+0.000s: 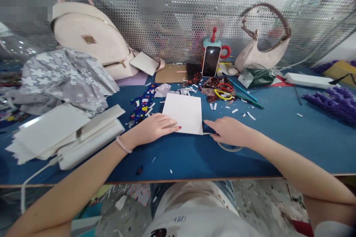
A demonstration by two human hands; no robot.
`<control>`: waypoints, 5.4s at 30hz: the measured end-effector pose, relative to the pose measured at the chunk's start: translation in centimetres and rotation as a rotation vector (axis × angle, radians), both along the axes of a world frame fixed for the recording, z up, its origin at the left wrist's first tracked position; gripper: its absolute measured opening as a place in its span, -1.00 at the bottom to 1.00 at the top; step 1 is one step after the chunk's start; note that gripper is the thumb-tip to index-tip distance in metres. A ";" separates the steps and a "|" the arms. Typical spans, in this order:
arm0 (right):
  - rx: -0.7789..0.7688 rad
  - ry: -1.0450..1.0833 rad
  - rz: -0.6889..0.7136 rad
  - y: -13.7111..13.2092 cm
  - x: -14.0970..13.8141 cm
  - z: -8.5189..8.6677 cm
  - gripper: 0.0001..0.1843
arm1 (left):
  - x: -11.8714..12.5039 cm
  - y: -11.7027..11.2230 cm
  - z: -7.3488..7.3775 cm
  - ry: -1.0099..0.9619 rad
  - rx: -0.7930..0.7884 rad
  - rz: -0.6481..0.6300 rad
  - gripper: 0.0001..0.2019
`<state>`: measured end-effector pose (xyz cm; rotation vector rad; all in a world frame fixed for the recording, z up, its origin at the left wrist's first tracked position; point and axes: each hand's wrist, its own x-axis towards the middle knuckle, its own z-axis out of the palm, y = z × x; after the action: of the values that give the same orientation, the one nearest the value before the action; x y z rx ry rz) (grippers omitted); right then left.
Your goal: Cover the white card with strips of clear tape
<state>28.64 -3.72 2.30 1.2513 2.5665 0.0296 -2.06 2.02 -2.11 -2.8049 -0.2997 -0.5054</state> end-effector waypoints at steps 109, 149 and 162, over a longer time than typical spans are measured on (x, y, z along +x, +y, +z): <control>0.294 0.291 0.846 10.3 0.3 -1.6 -0.59 | 8.0 -2.1 -0.7 0.105 -0.490 0.506 -0.34; 0.118 0.356 0.395 1.4 1.0 -1.9 -0.79 | 5.8 -2.2 0.3 0.115 -0.004 0.140 -0.54; -0.287 0.929 0.015 1.4 3.6 -0.9 -0.86 | 3.1 -0.7 6.4 -0.277 0.237 0.320 -0.71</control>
<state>32.27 -2.36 1.41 1.3214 3.1195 -1.1181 1.01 1.35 4.32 -2.3949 -0.6840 -0.7927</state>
